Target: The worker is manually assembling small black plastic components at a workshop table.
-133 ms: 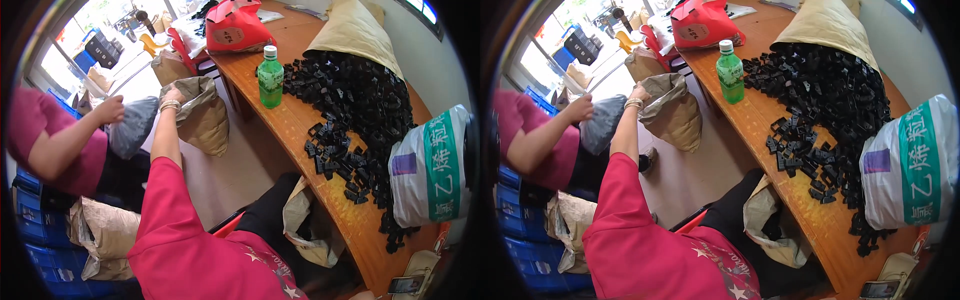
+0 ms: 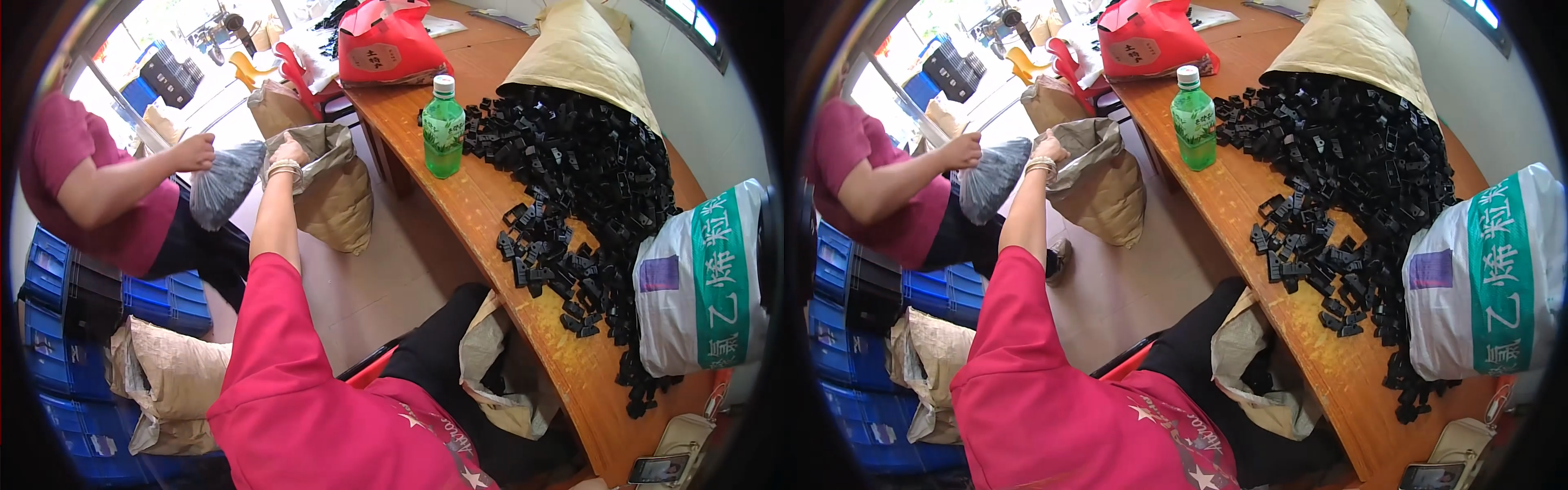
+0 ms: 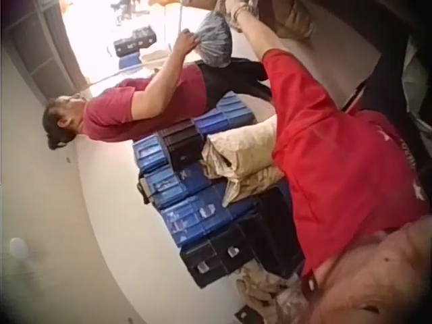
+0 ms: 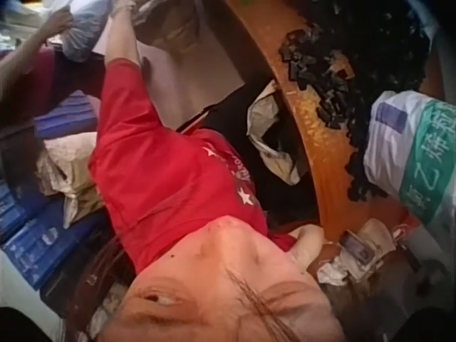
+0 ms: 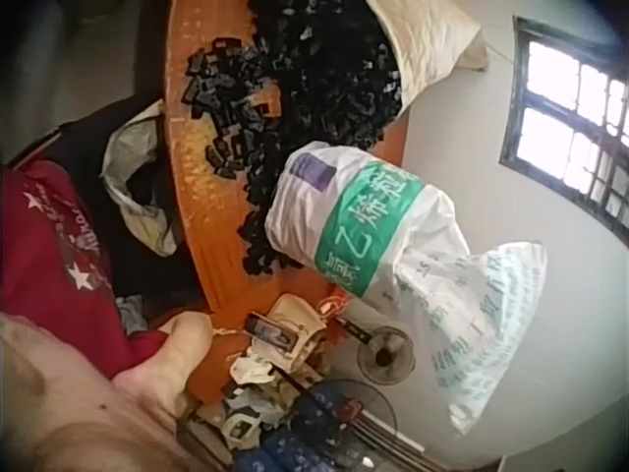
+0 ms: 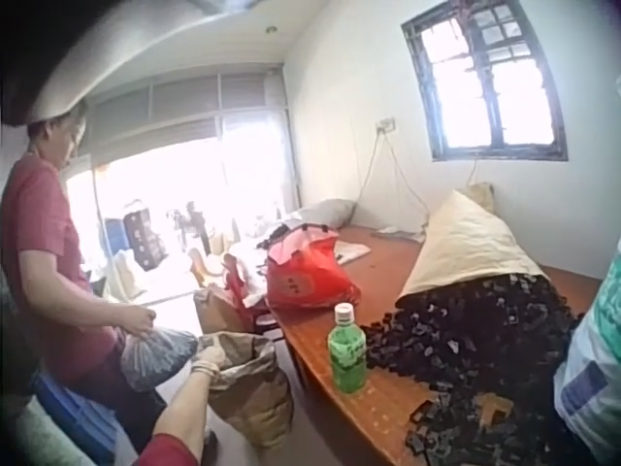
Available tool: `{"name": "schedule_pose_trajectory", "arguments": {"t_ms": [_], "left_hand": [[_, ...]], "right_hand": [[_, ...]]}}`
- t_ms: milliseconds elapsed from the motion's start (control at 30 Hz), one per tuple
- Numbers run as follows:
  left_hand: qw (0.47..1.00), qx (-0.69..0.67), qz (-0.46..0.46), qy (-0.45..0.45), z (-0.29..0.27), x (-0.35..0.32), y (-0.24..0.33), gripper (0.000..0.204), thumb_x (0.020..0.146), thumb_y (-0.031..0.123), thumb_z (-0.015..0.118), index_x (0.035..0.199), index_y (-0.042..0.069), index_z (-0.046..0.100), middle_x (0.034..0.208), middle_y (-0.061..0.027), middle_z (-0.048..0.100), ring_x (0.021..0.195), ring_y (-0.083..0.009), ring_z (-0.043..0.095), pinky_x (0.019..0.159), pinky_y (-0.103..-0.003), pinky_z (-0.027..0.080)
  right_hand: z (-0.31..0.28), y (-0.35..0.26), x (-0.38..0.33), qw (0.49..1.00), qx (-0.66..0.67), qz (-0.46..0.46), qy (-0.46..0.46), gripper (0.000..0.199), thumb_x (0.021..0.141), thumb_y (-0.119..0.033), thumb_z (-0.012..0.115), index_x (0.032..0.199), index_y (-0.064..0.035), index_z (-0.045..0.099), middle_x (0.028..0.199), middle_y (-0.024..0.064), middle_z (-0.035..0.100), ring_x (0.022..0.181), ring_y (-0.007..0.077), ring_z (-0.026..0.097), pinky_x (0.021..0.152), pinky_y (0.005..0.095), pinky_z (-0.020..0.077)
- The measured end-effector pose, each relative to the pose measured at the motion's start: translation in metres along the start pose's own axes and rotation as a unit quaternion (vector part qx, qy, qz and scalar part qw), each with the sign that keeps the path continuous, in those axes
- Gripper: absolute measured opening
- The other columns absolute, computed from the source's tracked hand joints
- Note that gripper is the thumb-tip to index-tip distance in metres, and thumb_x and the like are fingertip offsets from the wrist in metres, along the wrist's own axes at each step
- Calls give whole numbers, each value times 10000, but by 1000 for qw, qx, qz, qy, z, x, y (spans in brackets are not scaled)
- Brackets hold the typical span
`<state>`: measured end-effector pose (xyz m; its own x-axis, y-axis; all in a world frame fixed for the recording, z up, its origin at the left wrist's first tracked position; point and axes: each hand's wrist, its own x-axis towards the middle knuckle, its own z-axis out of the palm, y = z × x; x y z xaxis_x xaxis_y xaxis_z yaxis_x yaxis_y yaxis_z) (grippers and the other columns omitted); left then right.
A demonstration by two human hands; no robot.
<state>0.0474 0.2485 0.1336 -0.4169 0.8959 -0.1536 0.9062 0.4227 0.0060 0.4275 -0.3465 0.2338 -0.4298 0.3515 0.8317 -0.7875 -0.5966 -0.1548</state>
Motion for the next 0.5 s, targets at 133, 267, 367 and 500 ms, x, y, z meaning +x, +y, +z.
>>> {"name": "schedule_pose_trajectory", "arguments": {"t_ms": [133,267,367,500], "left_hand": [[1000,-17,7,11,0,24,-14,1105,779,349,757,1505,-5,3,1342,-223,524,1262,-339,499,1054,-422,392],[998,-15,42,42,2,26,-12,1108,748,359,776,1494,-39,60,1293,-246,553,1201,-339,552,1005,-399,440],[990,32,127,57,25,8,-3,909,754,321,754,1430,-22,253,1092,-241,654,960,-363,665,834,-439,530],[881,47,463,84,117,-61,-7,685,820,332,648,1382,91,340,735,-210,651,670,-358,657,600,-455,523]], "right_hand": [[-10,-8,-3,990,-102,-3,-93,446,1009,-365,388,1291,-30,472,1349,130,473,1263,247,402,1101,391,270],[-18,-11,0,960,-215,-12,-179,450,1007,-359,386,1301,-27,463,1360,133,464,1273,254,393,1109,400,260],[-24,-14,3,922,-298,-16,-246,453,1005,-354,384,1309,-26,456,1369,136,458,1281,260,386,1115,406,251],[-32,-16,2,853,-408,-30,-324,458,1003,-349,382,1318,-23,447,1381,138,450,1291,267,377,1123,414,241]]}}
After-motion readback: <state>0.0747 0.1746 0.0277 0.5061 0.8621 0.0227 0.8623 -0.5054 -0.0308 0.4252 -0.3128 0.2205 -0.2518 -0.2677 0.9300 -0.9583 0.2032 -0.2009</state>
